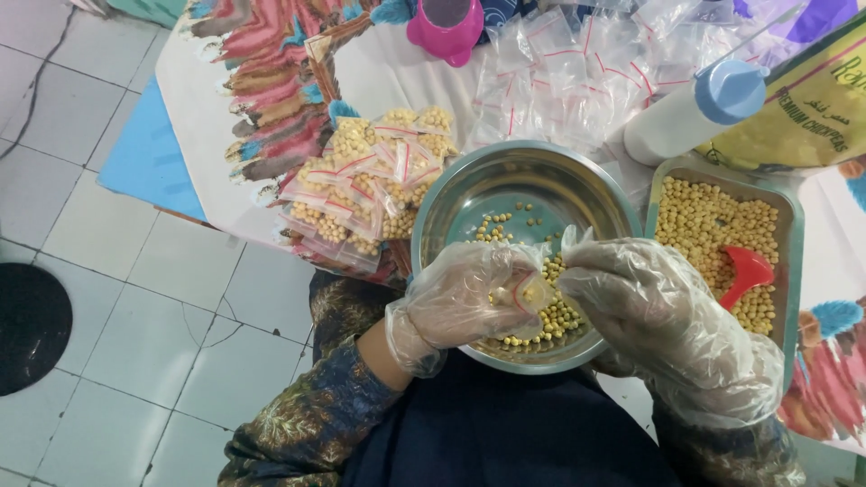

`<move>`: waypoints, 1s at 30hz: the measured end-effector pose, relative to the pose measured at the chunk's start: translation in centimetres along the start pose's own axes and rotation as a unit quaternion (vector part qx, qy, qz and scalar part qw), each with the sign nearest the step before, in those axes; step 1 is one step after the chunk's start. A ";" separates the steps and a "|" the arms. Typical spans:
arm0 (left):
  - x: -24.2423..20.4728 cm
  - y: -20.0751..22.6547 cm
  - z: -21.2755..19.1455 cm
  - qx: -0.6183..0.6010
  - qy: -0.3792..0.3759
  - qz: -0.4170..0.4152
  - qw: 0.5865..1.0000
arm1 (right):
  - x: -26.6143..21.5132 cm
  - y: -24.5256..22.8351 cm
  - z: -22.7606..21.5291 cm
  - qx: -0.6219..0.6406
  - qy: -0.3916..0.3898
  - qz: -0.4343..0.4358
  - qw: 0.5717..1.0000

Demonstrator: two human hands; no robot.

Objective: The person transfers chickpeas from a large bowl into small plastic bags by hand, then uses small red rubber bands to seal the bags.

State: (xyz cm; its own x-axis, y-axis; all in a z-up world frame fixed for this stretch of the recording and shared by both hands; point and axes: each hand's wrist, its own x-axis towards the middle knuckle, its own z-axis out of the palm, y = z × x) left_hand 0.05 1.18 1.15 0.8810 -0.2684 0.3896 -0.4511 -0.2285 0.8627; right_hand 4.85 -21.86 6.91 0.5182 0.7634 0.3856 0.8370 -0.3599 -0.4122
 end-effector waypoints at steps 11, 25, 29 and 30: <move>-0.6 -2.5 1.0 -0.030 0.014 -0.050 0.998 | 0.0 -0.2 0.0 -0.029 -0.182 0.135 0.974; 0.1 -0.2 1.5 -0.054 -0.001 -0.044 0.998 | -4.7 1.8 3.2 0.008 -0.159 0.092 0.983; -0.1 -0.4 2.2 -0.064 -0.004 -0.056 0.996 | -6.7 3.3 4.2 -0.069 -0.198 0.092 0.973; -0.1 -0.4 2.2 -0.062 -0.004 -0.056 0.996 | -7.2 3.7 4.9 -0.069 -0.196 0.091 0.974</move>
State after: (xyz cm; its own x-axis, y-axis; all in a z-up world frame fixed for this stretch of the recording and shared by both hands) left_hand -0.15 -0.73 0.08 0.9233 -0.2561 0.2862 -0.3284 -0.1402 0.9341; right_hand 3.38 -26.03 -1.44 0.5760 0.8164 -0.0403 0.7669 -0.5568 -0.3191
